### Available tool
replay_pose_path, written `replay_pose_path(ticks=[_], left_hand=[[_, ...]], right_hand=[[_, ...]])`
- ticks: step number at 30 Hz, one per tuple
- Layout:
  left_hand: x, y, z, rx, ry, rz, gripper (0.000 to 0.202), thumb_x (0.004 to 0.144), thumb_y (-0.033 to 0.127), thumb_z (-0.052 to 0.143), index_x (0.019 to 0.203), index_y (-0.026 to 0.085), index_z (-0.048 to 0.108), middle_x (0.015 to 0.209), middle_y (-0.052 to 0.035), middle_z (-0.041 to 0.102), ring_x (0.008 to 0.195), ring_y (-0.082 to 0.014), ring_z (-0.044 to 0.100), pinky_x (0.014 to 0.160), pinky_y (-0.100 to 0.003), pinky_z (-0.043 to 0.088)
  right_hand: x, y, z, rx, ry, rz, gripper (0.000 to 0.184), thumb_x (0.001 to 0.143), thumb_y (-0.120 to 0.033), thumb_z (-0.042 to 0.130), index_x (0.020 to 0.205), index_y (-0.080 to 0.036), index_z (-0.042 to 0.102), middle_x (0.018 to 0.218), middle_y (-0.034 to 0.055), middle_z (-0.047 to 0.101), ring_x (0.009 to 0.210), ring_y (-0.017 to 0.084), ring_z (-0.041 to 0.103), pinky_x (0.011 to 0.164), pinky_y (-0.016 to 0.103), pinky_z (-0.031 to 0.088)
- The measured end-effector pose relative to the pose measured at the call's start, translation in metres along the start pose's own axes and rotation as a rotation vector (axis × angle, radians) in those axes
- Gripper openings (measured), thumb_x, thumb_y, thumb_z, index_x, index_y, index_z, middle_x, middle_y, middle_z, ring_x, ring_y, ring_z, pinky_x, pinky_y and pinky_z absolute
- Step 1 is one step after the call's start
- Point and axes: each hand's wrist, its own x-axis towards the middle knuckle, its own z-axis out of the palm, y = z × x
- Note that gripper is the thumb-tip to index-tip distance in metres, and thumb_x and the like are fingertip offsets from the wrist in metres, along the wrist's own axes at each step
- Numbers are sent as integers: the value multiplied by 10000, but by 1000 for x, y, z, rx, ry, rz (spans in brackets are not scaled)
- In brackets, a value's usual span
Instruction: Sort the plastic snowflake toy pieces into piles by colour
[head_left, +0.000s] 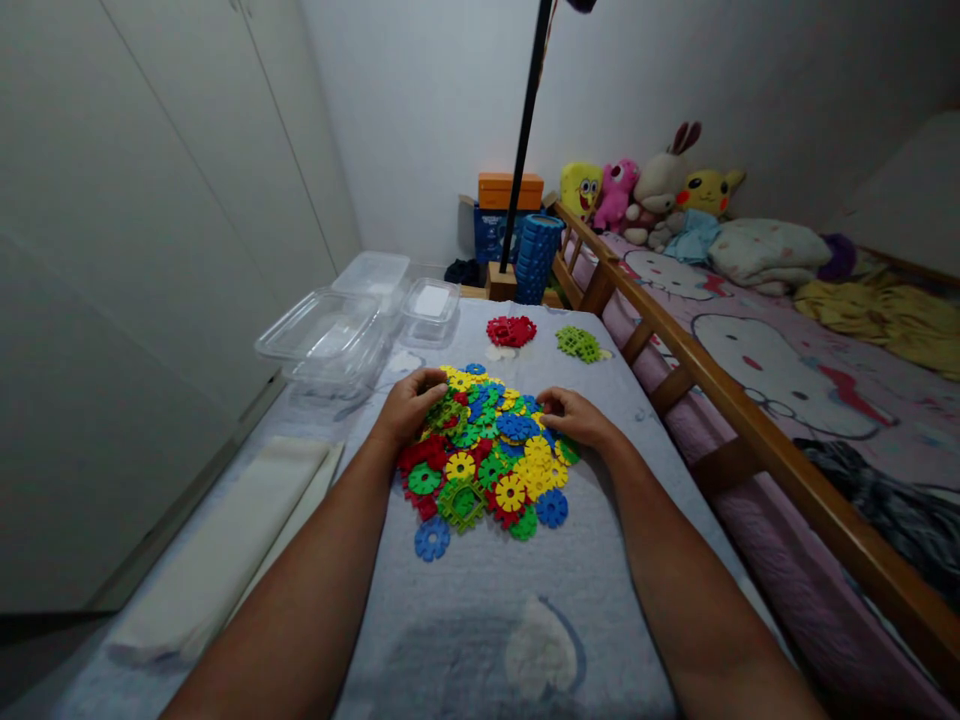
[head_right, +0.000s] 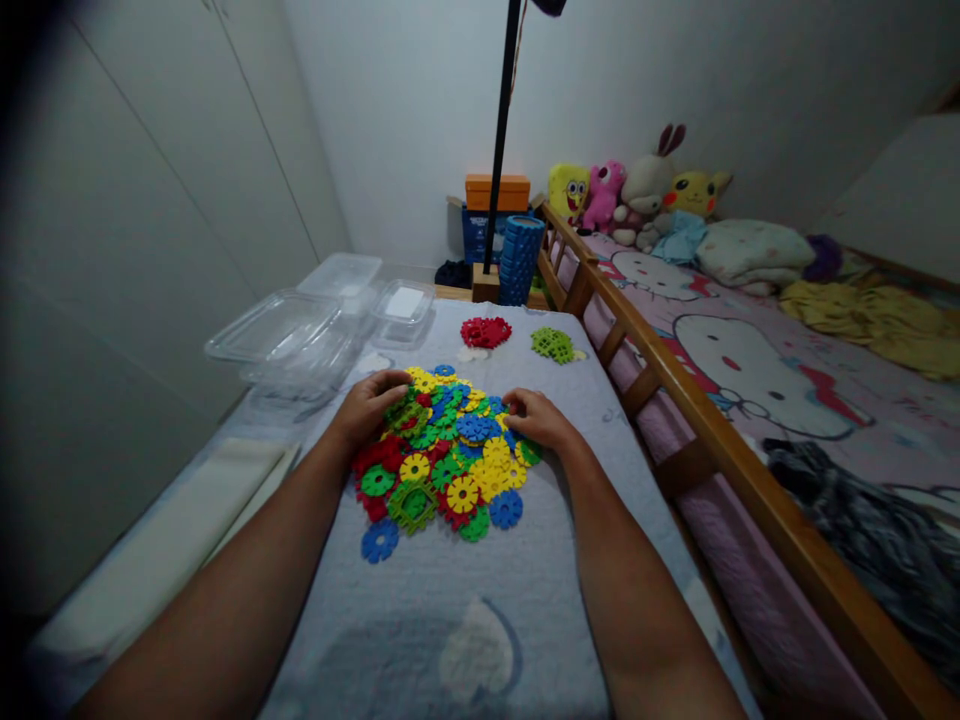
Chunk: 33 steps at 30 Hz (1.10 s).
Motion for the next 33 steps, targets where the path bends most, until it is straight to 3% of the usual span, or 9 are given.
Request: replay_pose_path(ticks=[6, 13, 20, 24, 29, 31, 33], left_hand=[[1, -1, 0, -17, 4, -16, 443, 641, 477, 775, 954, 171, 710, 920, -41, 705, 872, -220, 634, 845, -363, 487], [0, -2, 0, -15, 3, -10, 430, 658, 482, 771, 953, 176, 708, 901, -38, 703, 829, -211, 628, 792, -349, 495], [-1, 2, 0, 12, 8, -4, 429, 651, 484, 763, 950, 180, 711, 916, -41, 710, 857, -222, 632, 816, -354, 490], [-2, 0, 0, 16, 3, -1, 426, 662, 489, 756, 952, 181, 708, 918, -42, 706, 856, -222, 630, 806, -351, 493], [-1, -4, -1, 30, -2, 5, 426, 682, 490, 750, 970, 180, 708, 915, -40, 700, 841, -216, 624, 773, -338, 486], [-1, -3, -1, 31, -6, 1, 423, 677, 486, 751, 965, 180, 708, 898, -34, 695, 818, -209, 616, 758, -331, 476], [0, -2, -1, 30, -8, -7, 427, 668, 490, 755, 957, 179, 709, 867, -27, 688, 785, -200, 605, 738, -326, 468]], right_hand=[[-1, 0, -3, -33, 21, -42, 307, 675, -288, 759, 963, -197, 705, 911, 10, 656, 839, 166, 591, 766, 291, 475], [-1, 0, -4, 92, -75, -3, 253, 698, -245, 717, 942, -196, 671, 830, -8, 622, 751, 144, 562, 687, 267, 461], [-2, -6, -12, -16, -84, -66, 293, 637, -283, 806, 899, -211, 695, 917, 13, 641, 883, 189, 571, 800, 308, 463], [-2, -6, -11, 32, -75, -43, 287, 612, -272, 818, 843, -213, 658, 843, -5, 608, 807, 167, 537, 713, 278, 441], [-5, -4, -9, 251, -64, 99, 286, 653, -356, 770, 810, -209, 582, 690, -47, 544, 583, 109, 453, 524, 236, 347], [-5, -1, -10, 321, -10, 131, 310, 662, -407, 764, 802, -211, 568, 667, -51, 548, 534, 96, 425, 490, 228, 323], [-4, 3, -12, 381, 133, 120, 338, 646, -443, 770, 775, -213, 558, 658, -46, 550, 536, 95, 433, 487, 224, 332]])
